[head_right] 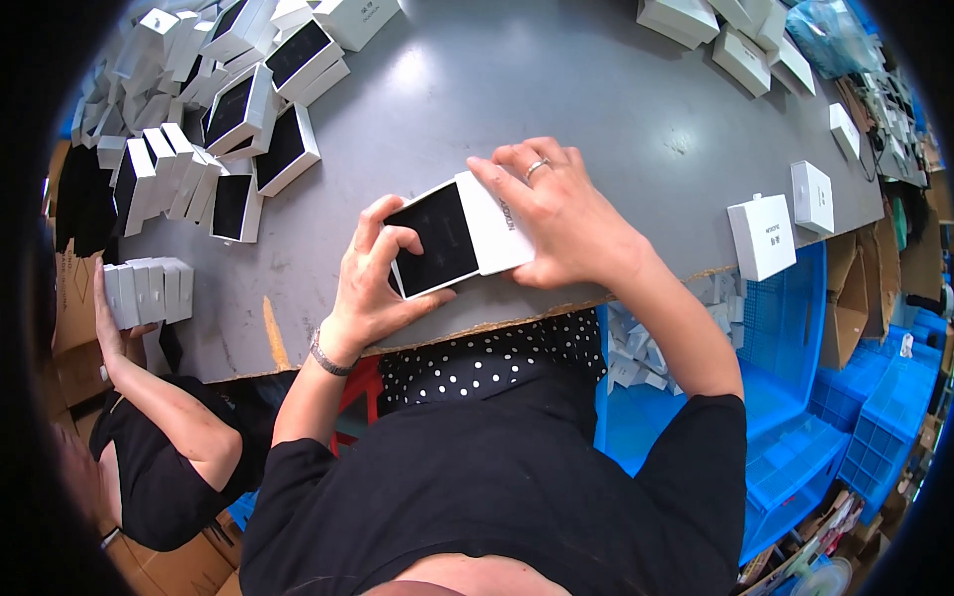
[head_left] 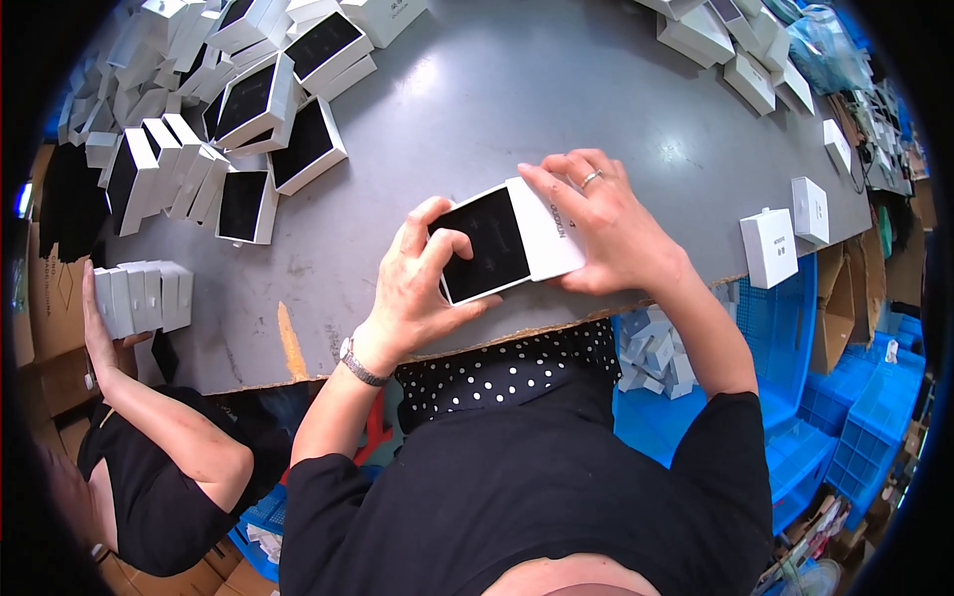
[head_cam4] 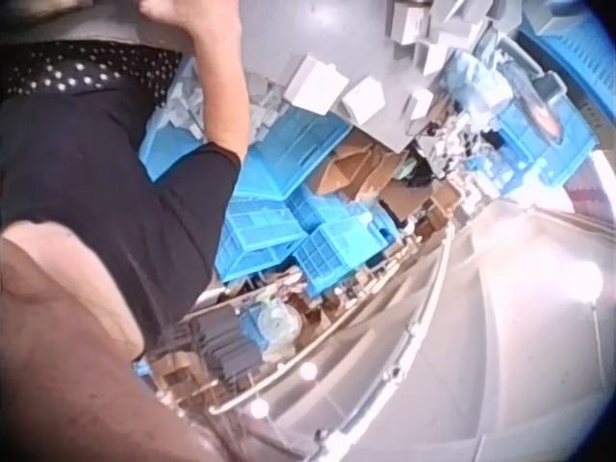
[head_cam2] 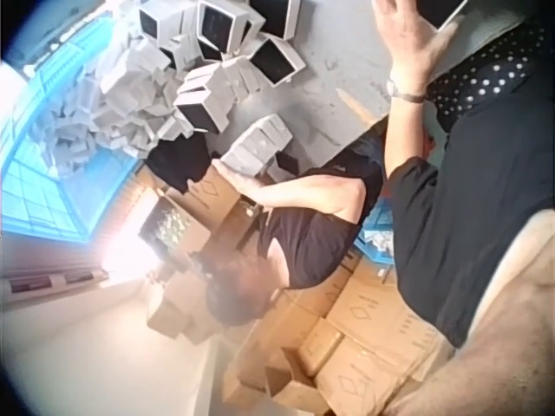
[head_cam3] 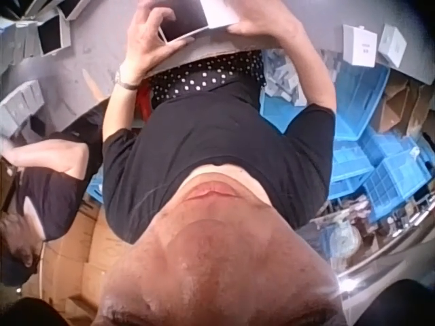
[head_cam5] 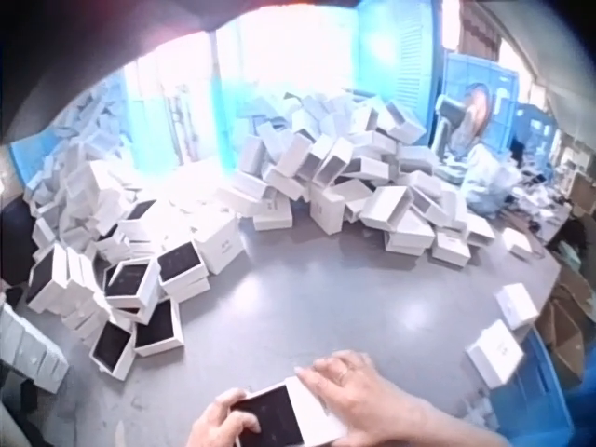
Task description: Packaging jewelry boxes into white outer sleeves at a warehouse workbench.
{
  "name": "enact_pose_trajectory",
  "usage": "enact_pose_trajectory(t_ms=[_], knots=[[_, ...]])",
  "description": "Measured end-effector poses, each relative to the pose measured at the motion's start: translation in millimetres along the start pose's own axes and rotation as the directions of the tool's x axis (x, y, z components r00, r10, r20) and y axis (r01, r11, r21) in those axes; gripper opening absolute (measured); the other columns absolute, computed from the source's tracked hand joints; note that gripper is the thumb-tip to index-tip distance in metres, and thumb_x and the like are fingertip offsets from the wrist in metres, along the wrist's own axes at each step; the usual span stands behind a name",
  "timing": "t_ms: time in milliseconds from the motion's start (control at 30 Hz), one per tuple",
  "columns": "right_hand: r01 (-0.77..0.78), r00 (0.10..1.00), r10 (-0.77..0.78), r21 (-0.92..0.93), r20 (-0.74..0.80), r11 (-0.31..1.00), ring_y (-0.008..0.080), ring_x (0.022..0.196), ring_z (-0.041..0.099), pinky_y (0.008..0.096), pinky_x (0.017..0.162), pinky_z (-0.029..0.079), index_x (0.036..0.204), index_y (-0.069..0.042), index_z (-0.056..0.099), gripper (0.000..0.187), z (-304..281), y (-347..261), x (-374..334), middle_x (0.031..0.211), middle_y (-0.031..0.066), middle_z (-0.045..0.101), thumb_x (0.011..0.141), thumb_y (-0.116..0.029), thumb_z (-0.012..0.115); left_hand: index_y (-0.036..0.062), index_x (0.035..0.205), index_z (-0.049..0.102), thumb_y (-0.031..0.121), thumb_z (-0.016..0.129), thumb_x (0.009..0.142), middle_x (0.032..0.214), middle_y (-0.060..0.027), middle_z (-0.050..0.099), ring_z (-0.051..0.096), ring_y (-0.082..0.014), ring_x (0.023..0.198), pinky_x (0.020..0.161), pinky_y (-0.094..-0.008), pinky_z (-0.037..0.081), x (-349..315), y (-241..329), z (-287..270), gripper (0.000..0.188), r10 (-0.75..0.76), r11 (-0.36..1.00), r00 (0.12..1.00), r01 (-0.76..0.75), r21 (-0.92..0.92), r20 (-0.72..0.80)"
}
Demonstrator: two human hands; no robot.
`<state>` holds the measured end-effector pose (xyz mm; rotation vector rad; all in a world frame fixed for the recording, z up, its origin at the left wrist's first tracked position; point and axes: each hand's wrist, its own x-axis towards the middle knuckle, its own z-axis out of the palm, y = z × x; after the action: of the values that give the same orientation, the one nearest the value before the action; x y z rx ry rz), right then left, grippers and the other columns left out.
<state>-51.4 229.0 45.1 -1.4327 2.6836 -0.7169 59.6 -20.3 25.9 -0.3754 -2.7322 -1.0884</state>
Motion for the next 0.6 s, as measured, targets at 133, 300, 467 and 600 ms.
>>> enact_pose_trajectory(t_ms=[133,300,467,600], knots=[[0.132,0.986,-0.135,0.039,0.099,0.991,0.0381,0.129,0.046,0.0508,0.107,0.037,0.147,-0.008,0.049,0.105,-8,-5,9,0.135,0.0159,0.054,0.049,-0.023,0.085,0.0112,0.118,0.057,0.033,0.095,0.06,0.133,-0.0189,0.051,0.059,-0.0397,0.118,0.099,-0.0473,0.052,-5,0,1,0.073,0.09,0.996,0.996,-0.09,0.017,-0.009],[-0.019,0.999,0.019,-0.004,-0.026,1.0,0.0367,0.126,0.047,0.0496,0.106,0.036,0.147,-0.009,0.049,0.104,4,-23,1,0.132,0.0139,0.053,0.05,-0.023,0.083,0.007,0.162,0.022,0.066,0.074,0.079,0.152,-0.0243,0.032,0.032,-0.0399,0.14,0.117,-0.0509,0.027,13,-1,16,0.114,-0.062,0.982,0.968,0.103,0.161,-0.243],[-0.017,1.0,0.017,0.006,0.005,1.0,0.0369,0.128,0.046,0.0498,0.104,0.037,0.141,-0.007,0.053,0.096,14,-29,13,0.133,0.0165,0.053,0.052,-0.027,0.082,0.0,0.162,0.02,0.05,0.055,0.096,0.164,-0.0236,0.026,0.025,-0.0401,0.15,0.124,-0.0485,0.016,28,-1,43,0.089,-0.161,0.873,0.951,0.011,-0.488,-0.266],[0.04,0.999,-0.041,0.034,0.019,0.999,0.0362,0.132,0.044,0.0522,0.099,0.037,0.141,-0.007,0.051,0.095,9,-29,12,0.136,0.0164,0.052,0.055,-0.03,0.084,0.001,0.159,0.03,0.052,0.058,0.093,0.163,-0.0226,0.029,0.024,-0.0402,0.152,0.123,-0.0507,0.02,42,28,57,0.088,-0.169,0.816,0.953,-0.009,-0.578,-0.253]])
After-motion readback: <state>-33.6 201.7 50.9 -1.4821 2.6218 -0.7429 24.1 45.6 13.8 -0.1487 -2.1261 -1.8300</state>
